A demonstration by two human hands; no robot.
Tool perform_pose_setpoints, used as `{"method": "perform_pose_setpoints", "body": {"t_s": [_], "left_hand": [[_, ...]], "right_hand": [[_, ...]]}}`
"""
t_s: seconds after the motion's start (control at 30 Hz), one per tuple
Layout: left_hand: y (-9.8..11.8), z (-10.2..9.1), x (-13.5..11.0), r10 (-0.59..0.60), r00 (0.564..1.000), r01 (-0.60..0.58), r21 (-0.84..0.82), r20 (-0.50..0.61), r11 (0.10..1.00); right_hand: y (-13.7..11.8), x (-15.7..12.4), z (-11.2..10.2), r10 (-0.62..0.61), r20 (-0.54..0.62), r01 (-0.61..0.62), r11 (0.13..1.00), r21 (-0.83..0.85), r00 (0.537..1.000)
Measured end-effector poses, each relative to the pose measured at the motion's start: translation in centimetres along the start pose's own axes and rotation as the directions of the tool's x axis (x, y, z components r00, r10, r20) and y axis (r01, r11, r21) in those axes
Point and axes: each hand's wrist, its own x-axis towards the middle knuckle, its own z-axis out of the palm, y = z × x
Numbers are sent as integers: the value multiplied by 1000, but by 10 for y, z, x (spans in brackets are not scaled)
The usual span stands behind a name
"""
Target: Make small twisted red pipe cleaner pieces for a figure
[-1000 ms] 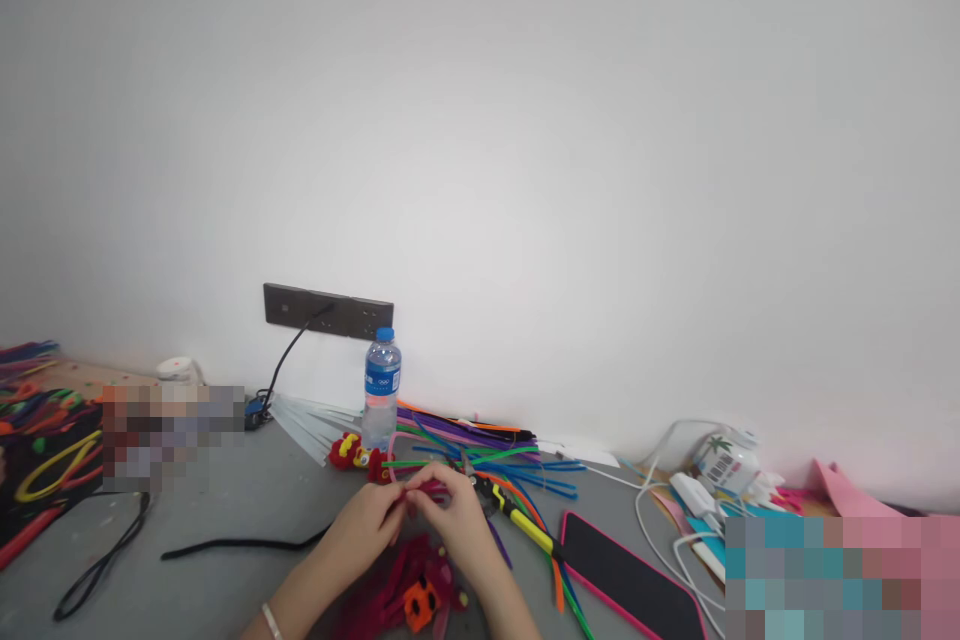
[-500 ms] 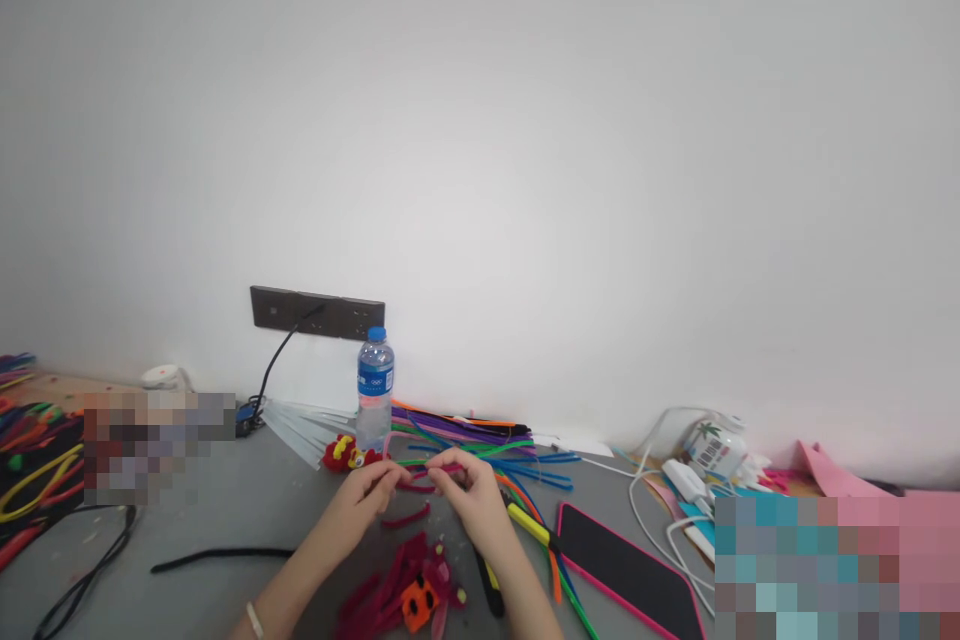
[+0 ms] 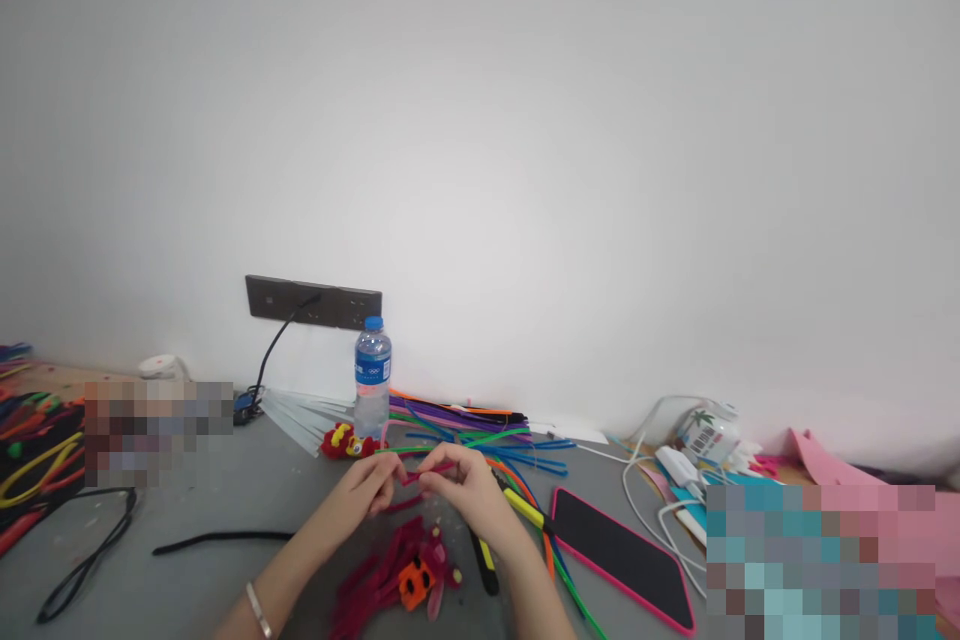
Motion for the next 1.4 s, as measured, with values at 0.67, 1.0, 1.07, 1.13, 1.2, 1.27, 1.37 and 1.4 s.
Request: {"method": "perform_pose_setpoints", "body": {"t_s": [0.67,1.0,1.07,1.13,1.2,1.27,1.37,1.4], "left_hand": [[6,1,-5,-34,984,27,42,177,999],[21,4,-10,-29,976,34,-20,215,999],[21,4,-10,-44,976,56,-48,214,997],[19,3,-10,-60,977,77,-75,205,994],[16,3,-10,-70,977,92,-100,203,991],[14,3,-10,-85,973,111,-116,213,987],[15,3,-11,-99,970,126,-115,220,985],[16,3,-11,-100,971,127,-116,219,985]], "right_hand": [[1,2,3,-52,75,38,985,171,996],[-8,-3,5,-25,132,9,993,118,991],[-10,-5,5,-27,145,6,990,140,989],[-10,-6,5,-29,156,7,990,139,987],[-9,-6,6,-36,171,16,993,119,985],[-7,-6,6,-48,186,32,996,86,981],[-4,-6,7,-66,190,56,997,59,980],[-4,-6,7,-72,192,60,996,66,979]]}}
